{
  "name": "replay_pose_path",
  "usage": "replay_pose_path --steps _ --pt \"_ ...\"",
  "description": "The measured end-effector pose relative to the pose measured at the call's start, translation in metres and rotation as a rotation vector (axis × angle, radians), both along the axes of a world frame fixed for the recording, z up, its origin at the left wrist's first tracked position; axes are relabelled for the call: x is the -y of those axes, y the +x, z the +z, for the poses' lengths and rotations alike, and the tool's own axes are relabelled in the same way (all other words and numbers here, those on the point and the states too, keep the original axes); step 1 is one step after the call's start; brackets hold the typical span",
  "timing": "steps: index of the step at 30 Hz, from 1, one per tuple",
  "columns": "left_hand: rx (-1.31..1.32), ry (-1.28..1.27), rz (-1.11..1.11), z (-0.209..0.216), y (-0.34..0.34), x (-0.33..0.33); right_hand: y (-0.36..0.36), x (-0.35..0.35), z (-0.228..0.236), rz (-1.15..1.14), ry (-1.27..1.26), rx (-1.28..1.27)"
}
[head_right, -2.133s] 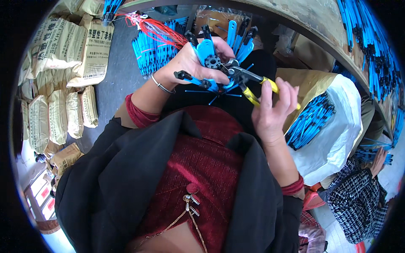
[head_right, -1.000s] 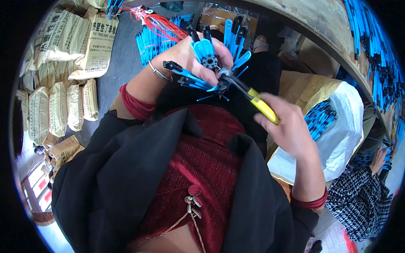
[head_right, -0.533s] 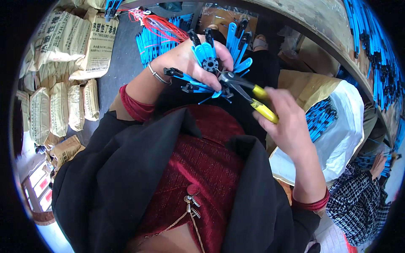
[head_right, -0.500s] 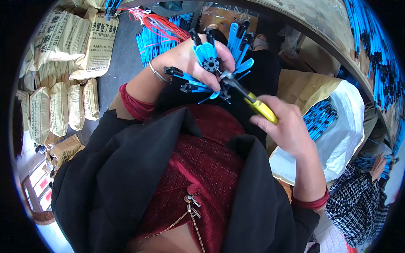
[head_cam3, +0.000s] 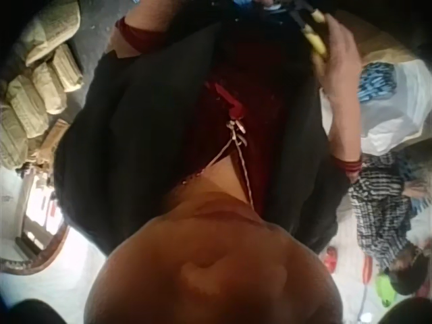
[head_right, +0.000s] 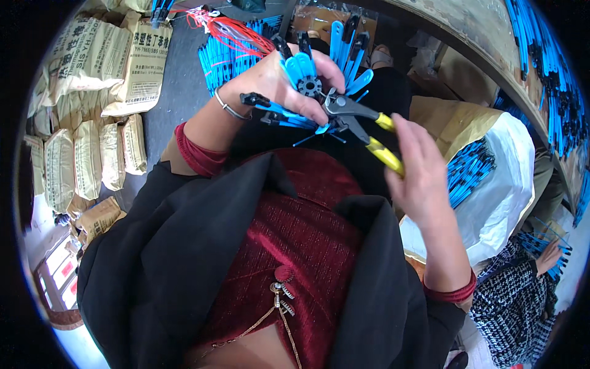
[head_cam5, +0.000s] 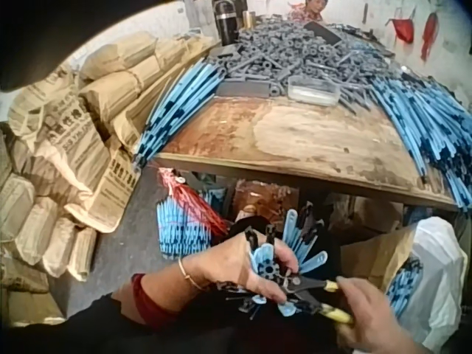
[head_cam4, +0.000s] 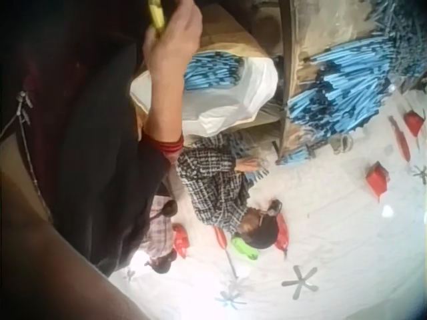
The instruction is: The person processes and trims batches of electronic components using pliers.
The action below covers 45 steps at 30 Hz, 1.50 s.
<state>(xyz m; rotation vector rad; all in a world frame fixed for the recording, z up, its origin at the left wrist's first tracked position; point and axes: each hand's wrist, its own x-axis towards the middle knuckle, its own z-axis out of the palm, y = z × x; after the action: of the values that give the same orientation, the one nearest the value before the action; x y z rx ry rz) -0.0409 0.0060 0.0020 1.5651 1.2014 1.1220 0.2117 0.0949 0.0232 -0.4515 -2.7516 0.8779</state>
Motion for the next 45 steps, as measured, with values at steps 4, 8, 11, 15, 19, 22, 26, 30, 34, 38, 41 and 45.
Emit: replay_pose_path --steps 4,8,11,15,19,22,26,30,34,38,41,45 --pt "0.103 -0.132 -0.039 0.004 0.001 0.002 0.015 -0.018 -0.005 0.079 -0.273 0.259" --pt "0.127 -0.066 -0.147 -0.005 0.001 -0.002 0.012 -0.01 -0.053 0.167 -1.661 0.491" --pt "0.129 -0.141 -0.083 0.0 0.002 0.0 0.008 0.0 -0.055 0.187 -1.685 0.412" --pt "0.094 -0.078 0.047 -0.009 0.004 0.0 0.009 -0.015 -0.03 0.039 -1.558 0.122" --pt "-0.013 -0.012 0.113 0.0 0.007 -0.001 -0.001 0.0 -0.003 0.097 -0.146 0.144" --pt "-0.049 -0.042 0.077 0.004 0.008 -0.002 0.0 0.001 0.001 0.022 -0.169 0.167" --pt "0.004 -0.047 0.014 -0.002 0.007 -0.003 0.003 0.003 -0.01 0.016 -0.191 0.134" --pt "0.032 -0.016 -0.009 -0.004 0.004 -0.004 0.002 0.005 -0.002 -0.012 -0.319 0.113" --pt "0.05 -0.071 -0.055 -0.002 0.009 0.0 0.002 0.0 0.031 0.005 -0.282 0.246" --pt "0.049 -0.066 -0.042 -0.003 0.013 -0.001 -0.011 -0.006 0.058 0.008 -0.075 0.465" --pt "0.045 -0.032 -0.036 -0.004 0.011 0.0 -0.011 -0.007 0.05 0.008 -0.23 0.471" --pt "0.032 0.031 -0.067 -0.005 0.006 0.0 0.005 -0.008 0.025 -0.092 -0.675 0.431"
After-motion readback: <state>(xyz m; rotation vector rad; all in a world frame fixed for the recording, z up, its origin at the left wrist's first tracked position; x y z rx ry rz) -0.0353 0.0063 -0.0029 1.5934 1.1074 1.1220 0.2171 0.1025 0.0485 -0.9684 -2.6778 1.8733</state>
